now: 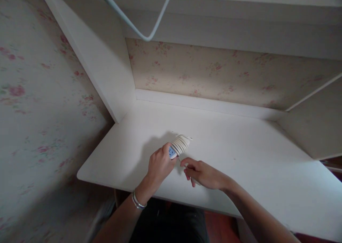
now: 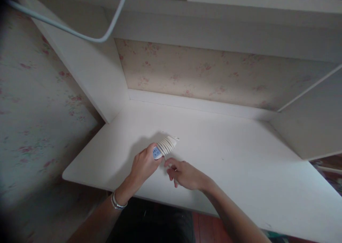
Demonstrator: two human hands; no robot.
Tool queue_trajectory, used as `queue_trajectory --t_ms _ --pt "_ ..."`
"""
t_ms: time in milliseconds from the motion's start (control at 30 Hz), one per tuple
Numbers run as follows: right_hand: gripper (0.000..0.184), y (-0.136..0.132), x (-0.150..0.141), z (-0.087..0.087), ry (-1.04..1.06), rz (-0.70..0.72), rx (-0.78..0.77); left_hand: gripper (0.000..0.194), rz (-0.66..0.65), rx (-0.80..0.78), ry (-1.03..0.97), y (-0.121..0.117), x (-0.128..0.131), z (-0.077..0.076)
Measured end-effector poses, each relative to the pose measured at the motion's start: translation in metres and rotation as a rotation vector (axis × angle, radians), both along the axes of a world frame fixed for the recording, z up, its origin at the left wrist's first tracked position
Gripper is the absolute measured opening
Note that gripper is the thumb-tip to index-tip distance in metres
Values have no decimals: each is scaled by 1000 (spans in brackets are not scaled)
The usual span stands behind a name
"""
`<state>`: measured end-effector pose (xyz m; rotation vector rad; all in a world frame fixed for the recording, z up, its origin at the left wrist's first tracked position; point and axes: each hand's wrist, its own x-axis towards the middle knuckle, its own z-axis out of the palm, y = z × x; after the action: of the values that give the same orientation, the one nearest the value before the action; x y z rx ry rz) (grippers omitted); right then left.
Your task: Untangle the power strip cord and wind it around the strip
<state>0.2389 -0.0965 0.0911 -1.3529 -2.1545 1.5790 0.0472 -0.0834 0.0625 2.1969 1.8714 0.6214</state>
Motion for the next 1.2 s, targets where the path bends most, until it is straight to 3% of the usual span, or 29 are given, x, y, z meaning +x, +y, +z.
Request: queue_trajectory --t_ms 167,300,400,567,833,967,1067,1200 --pt "33 7 2 7 135 144 -143 37 -113 -51 -8 -2 5 -11" --pt "51 18 0 5 245 185 -191 43 -182 -89 -29 -4 6 -19" --pt "37 27 -7 -4 347 101 -205 34 -207 -102 -60 -5 8 -22" --pt "27 38 -22 -16 255 -100 -24 16 -258 -45 -133 -9 5 -28" --pt "39 39 -41 -27 -1 -448 201 40 -201 9 -205 -15 3 -51" --pt "40 37 -51 -21 -201 -482 424 52 -194 45 -277 -17 1 -59" --pt "44 34 -56 -20 -270 -480 545 47 -191 77 -305 -18 -1 -64" --pt "26 28 -61 -23 -379 -408 632 35 -199 144 -326 -18 -1 -70"
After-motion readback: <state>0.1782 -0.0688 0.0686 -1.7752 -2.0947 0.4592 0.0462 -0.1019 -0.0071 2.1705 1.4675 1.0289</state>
